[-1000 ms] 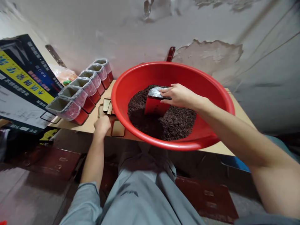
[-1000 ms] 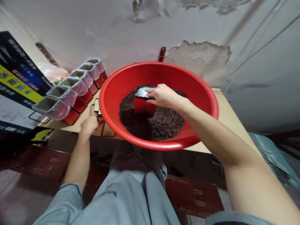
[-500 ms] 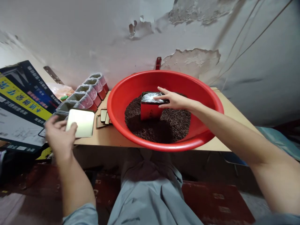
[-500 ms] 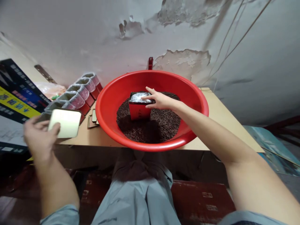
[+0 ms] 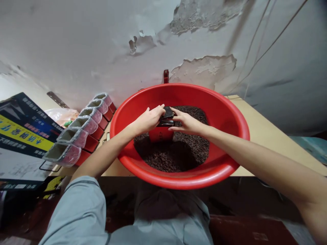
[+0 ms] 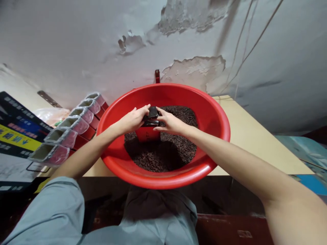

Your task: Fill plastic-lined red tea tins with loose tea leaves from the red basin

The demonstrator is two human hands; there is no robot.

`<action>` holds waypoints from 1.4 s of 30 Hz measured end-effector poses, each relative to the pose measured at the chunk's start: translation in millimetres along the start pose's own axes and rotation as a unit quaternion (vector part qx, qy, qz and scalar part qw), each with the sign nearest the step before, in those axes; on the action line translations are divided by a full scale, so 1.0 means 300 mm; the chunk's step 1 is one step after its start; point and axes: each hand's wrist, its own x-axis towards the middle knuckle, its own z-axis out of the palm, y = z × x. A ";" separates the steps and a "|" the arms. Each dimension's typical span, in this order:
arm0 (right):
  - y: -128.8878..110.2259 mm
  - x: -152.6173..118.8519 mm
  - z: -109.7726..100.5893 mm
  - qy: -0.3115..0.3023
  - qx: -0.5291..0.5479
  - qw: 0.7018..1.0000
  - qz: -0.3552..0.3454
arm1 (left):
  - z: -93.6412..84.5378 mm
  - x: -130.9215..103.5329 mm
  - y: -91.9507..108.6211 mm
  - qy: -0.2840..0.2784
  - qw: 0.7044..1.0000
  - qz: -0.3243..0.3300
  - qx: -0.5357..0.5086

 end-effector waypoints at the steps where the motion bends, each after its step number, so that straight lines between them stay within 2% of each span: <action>1: -0.001 0.000 0.000 -0.002 0.009 1.000 0.009 | 0.000 0.004 -0.012 -0.011 1.000 -0.003 -0.019; 5: -0.008 0.001 -0.005 -0.007 0.051 0.998 0.045 | -0.021 0.014 -0.046 -0.027 0.998 -0.029 -0.056; 10: -0.027 -0.008 -0.015 0.025 0.140 0.985 0.093 | -0.026 0.037 -0.023 -0.036 0.997 -0.026 -0.070; 17: -0.043 -0.026 -0.034 0.071 0.301 0.934 0.176 | -0.023 0.036 0.009 -0.063 0.998 -0.005 -0.016; 19: -0.038 -0.025 -0.045 0.065 0.339 0.918 0.193 | -0.017 0.032 0.015 -0.059 0.998 0.003 -0.001; 20: -0.034 -0.022 -0.051 0.047 0.337 0.919 0.197 | -0.011 0.031 0.019 -0.056 0.998 0.003 0.006; 22: -0.027 -0.003 -0.056 -0.007 0.280 0.942 0.183 | 0.001 0.032 0.026 -0.051 0.998 0.003 0.022; 24: -0.019 0.028 -0.053 -0.059 0.174 0.973 0.141 | 0.014 0.037 0.027 -0.051 0.998 0.007 0.044; 26: -0.011 0.063 -0.046 -0.093 0.068 0.989 0.095 | 0.024 0.043 0.025 -0.057 0.996 0.008 0.068; 28: -0.008 0.091 -0.041 -0.124 0.004 0.989 0.076 | 0.031 0.046 0.022 -0.069 0.994 0.007 0.086; 31: -0.020 0.101 -0.040 -0.171 -0.012 0.981 0.090 | 0.040 0.042 0.029 -0.074 0.992 0.009 0.097; 33: -0.040 0.091 -0.040 -0.173 -0.022 0.979 0.102 | 0.047 0.036 0.040 -0.061 0.993 0.013 0.099; 37: -0.072 0.065 -0.026 -0.127 -0.052 0.986 0.098 | 0.064 0.024 0.049 -0.005 0.998 0.006 0.056; 40: -0.064 0.059 -0.011 -0.112 -0.017 0.988 0.106 | 0.073 0.018 0.030 0.029 0.999 -0.013 -0.005; 42: -0.047 0.060 -0.002 -0.104 0.011 0.988 0.110 | 0.077 0.011 0.008 0.029 0.999 -0.022 -0.033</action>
